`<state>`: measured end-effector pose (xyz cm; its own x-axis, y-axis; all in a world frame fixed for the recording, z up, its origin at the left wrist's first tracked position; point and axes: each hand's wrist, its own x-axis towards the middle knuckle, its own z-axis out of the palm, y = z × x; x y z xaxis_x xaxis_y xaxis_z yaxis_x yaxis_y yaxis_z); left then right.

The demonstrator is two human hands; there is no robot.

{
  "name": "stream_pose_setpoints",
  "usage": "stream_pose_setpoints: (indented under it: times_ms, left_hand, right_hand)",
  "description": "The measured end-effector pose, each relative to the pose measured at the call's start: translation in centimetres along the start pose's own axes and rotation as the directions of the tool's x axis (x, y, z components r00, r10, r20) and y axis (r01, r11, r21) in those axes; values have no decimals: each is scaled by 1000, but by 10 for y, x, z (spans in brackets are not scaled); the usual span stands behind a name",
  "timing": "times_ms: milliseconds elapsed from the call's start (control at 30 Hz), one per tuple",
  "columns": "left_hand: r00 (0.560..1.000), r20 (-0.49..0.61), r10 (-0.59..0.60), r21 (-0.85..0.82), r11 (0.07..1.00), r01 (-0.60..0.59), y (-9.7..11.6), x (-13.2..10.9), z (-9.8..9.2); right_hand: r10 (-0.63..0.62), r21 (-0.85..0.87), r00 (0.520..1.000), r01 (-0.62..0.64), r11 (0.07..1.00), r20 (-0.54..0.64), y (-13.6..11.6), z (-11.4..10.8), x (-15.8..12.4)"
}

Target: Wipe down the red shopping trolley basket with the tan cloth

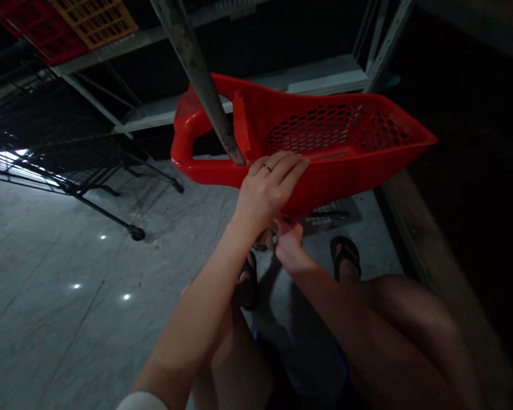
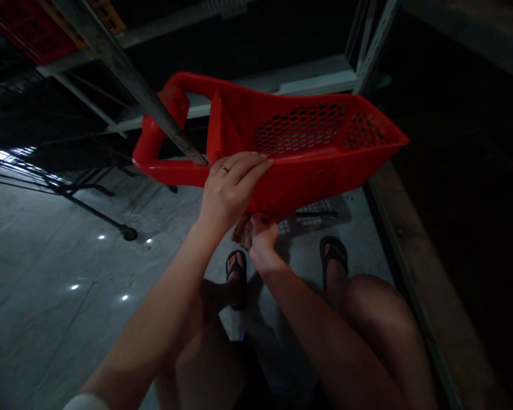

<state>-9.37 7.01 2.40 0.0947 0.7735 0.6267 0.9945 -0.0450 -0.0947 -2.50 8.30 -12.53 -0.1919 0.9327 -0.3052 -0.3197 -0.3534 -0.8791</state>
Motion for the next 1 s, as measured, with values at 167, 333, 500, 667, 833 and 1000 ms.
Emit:
stream_pose_setpoints:
  times_ms: [167,333,500,667,833,1000]
  left_hand:
    - [951,-202,-233,-6,972,237,-25,-22,-42]
    - [897,-217,-386,-45,921,386,-57,-29,-53]
    - [912,-127,-390,-32,920,390,-77,-27,-44]
    - [900,-161,-405,-51,914,403,-83,-29,-37]
    - [899,-160,-407,-86,913,399,-80,-28,-38]
    - [897,-150,-415,-82,910,407,-72,-30,-43]
  right_hand:
    - [-343,-60,939,343,937,15,-86,-2,5]
    - [-664,-313,708,704,638,241,-93,-20,16]
    - [-471,-479,675,736,478,567,-22,-48,30]
    - [-223,-501,607,773,389,763,4,-73,45]
    - [-56,-638,734,623,453,677,22,-103,49]
    - [-168,-675,940,331,660,296,56,-96,43]
